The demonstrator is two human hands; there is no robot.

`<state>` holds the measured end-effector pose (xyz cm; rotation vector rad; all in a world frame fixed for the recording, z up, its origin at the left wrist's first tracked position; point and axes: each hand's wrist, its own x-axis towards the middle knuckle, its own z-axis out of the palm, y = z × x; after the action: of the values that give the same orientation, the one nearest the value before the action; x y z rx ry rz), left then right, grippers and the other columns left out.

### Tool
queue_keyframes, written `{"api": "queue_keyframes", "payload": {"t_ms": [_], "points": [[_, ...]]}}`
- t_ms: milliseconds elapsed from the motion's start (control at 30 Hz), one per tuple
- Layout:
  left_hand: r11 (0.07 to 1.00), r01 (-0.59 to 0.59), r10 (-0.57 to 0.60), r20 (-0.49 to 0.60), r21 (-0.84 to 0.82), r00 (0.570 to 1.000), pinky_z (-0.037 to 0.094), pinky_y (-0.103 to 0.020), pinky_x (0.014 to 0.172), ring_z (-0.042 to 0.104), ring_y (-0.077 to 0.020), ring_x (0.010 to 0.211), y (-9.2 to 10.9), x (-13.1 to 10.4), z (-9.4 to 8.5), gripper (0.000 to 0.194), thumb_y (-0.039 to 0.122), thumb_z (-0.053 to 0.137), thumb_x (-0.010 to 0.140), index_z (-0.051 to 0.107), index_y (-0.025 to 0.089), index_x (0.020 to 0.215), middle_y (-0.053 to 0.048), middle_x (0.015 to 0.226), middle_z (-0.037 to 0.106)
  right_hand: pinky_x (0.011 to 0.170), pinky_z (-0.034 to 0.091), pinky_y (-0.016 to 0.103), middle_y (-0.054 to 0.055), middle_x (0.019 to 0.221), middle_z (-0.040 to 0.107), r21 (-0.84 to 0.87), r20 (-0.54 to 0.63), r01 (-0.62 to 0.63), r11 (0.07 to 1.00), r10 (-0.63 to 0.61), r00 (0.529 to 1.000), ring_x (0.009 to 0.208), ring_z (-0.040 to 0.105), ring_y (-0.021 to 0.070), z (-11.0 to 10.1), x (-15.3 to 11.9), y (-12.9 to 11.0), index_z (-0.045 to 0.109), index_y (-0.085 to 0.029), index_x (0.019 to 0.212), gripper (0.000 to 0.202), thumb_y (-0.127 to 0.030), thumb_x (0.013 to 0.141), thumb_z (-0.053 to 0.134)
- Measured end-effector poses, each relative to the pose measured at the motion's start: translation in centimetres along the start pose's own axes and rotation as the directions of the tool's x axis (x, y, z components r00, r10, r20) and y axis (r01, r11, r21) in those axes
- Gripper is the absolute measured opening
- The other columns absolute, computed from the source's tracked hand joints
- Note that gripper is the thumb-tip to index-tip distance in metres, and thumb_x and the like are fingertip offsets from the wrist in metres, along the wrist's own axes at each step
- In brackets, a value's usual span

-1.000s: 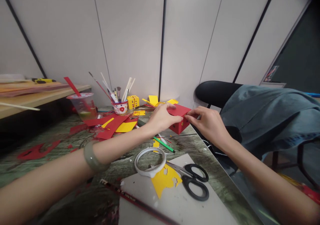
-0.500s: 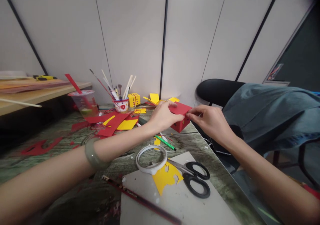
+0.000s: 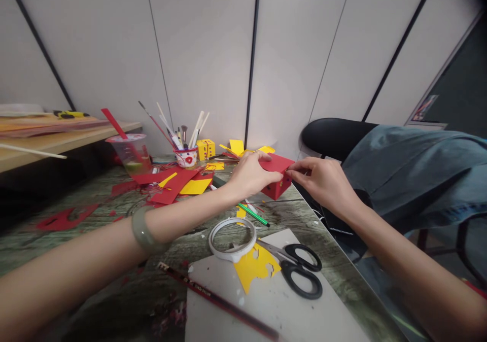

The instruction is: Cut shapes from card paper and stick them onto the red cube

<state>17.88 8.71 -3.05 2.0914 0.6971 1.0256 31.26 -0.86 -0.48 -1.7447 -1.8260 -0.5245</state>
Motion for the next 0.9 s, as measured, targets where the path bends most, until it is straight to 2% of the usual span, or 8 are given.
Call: {"api": "queue_keyframes", "payload": {"t_ms": [133, 200, 333, 500, 900], "points": [[0.997, 0.050, -0.049, 0.022, -0.064, 0.999, 0.039, -0.033, 0.079, 0.053, -0.0218, 0.090, 0.2, -0.1, -0.2, 0.049, 0.032, 0.066, 0.056, 0.054, 0.013, 0.099, -0.010, 0.100, 0.057, 0.047, 0.038, 0.025, 0.004, 0.064, 0.068, -0.007, -0.012, 0.038, 0.999, -0.038, 0.999, 0.052, 0.057, 0.0156, 0.0, -0.1, 0.1, 0.067, -0.016, 0.071, 0.011, -0.017, 0.074, 0.056], [0.990, 0.088, -0.081, 0.063, -0.113, 0.995, 0.041, -0.032, 0.073, 0.055, -0.0203, 0.085, 0.4, -0.1, -0.5, 0.043, 0.033, 0.063, 0.060, 0.055, 0.013, 0.096, -0.009, 0.095, 0.060, 0.048, 0.040, 0.025, 0.003, 0.066, 0.067, -0.010, -0.023, 0.075, 0.997, -0.076, 0.997, 0.054, 0.057, 0.0149, 0.0, -0.2, 0.2, 0.066, -0.016, 0.073, 0.009, -0.018, 0.074, 0.057], [0.968, 0.152, -0.121, 0.158, -0.199, 0.980, 0.043, -0.028, 0.061, 0.056, -0.0186, 0.079, 0.7, -0.2, -1.2, 0.026, 0.034, 0.054, 0.068, 0.060, 0.016, 0.087, -0.006, 0.087, 0.061, 0.058, 0.044, 0.024, 0.004, 0.077, 0.063, -0.036, -0.059, 0.162, 0.986, -0.164, 0.985, 0.066, 0.056, 0.0145, -0.3, -0.5, 0.4, 0.062, -0.016, 0.083, 0.010, -0.020, 0.075, 0.058], [0.949, 0.193, -0.142, 0.210, -0.247, 0.967, 0.041, -0.026, 0.058, 0.055, -0.0183, 0.079, 1.0, -0.5, -1.5, 0.022, 0.033, 0.054, 0.067, 0.061, 0.018, 0.082, -0.005, 0.089, 0.060, 0.067, 0.044, 0.028, 0.005, 0.084, 0.060, -0.135, -0.040, 0.271, 0.953, -0.279, 0.960, 0.078, 0.055, 0.0178, -0.3, -0.6, 0.5, 0.060, -0.017, 0.088, 0.013, -0.021, 0.080, 0.052], [0.944, 0.193, -0.136, 0.215, -0.268, 0.967, 0.041, -0.028, 0.058, 0.054, -0.0184, 0.078, 1.1, -0.6, -1.4, 0.018, 0.033, 0.055, 0.066, 0.061, 0.019, 0.075, -0.004, 0.082, 0.061, 0.065, 0.041, 0.031, 0.009, 0.081, 0.060, -0.317, 0.049, 0.389, 0.865, -0.395, 0.917, 0.076, 0.051, 0.0206, -0.5, -0.8, 0.2, 0.060, -0.013, 0.091, 0.022, -0.021, 0.085, 0.041]]}}
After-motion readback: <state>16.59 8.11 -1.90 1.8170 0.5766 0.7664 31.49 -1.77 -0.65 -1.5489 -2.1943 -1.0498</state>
